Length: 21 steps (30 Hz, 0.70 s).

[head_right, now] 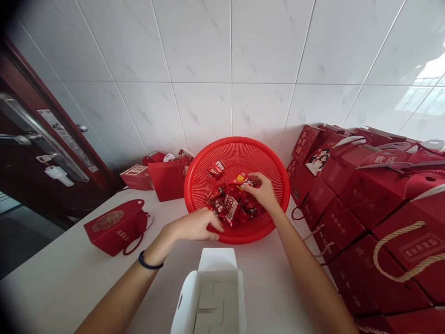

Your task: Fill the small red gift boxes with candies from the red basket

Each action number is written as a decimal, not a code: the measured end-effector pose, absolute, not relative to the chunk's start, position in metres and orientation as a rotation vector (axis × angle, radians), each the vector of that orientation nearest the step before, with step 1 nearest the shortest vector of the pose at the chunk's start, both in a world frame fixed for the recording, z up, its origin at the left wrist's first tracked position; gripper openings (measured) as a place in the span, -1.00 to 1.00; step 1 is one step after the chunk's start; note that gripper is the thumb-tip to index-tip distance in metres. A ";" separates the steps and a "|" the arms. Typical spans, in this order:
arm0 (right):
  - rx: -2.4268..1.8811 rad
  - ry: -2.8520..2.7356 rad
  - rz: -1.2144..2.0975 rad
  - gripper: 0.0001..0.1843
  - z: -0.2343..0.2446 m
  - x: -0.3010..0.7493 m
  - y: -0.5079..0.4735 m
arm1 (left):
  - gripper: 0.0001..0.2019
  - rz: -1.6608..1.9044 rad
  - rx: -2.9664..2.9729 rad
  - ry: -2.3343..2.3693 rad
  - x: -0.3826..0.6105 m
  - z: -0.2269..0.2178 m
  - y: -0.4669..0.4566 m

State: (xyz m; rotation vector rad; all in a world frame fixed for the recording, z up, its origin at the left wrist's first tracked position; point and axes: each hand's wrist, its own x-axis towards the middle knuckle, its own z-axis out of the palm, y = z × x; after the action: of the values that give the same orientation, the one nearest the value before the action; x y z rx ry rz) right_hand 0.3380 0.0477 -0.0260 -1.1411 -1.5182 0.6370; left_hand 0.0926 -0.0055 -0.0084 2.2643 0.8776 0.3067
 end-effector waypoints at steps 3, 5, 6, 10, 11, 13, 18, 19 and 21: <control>-1.167 -1.525 0.639 -0.49 -0.019 0.340 0.047 | -0.83 0.238 2.267 0.832 0.093 -0.002 -0.008; -1.200 -1.557 0.653 -0.49 -0.017 0.341 0.047 | -0.68 0.240 2.252 0.857 0.093 0.002 -0.008; -1.227 -1.577 0.668 -0.49 -0.017 0.341 0.047 | -0.61 0.246 2.245 0.883 0.093 0.004 -0.008; -1.364 -1.692 0.717 -0.58 -0.018 0.341 0.049 | -0.47 0.251 2.239 0.969 0.091 0.010 -0.009; -1.383 -1.725 0.744 -0.62 -0.018 0.341 0.050 | -0.46 0.233 2.242 0.974 0.091 0.012 -0.010; -1.369 -1.765 0.805 -0.68 -0.018 0.342 0.050 | -0.50 0.200 2.250 0.966 0.090 0.012 -0.011; -1.116 -1.673 0.989 -0.63 -0.010 0.340 0.042 | -0.62 0.482 2.123 1.109 0.092 0.004 -0.008; -1.054 -1.655 1.061 -0.59 -0.007 0.338 0.038 | -0.48 0.607 2.043 1.183 0.093 0.002 -0.006; -0.929 -1.630 1.199 -0.54 -0.002 0.331 0.029 | -0.26 0.852 1.856 1.285 0.095 -0.002 -0.002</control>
State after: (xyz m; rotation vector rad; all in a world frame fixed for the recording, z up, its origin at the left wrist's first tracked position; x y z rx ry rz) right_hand 0.3308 0.0294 -0.0020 -0.9292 -1.6296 1.1989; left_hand 0.0950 -0.0023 -0.0024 1.8564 1.2847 0.8517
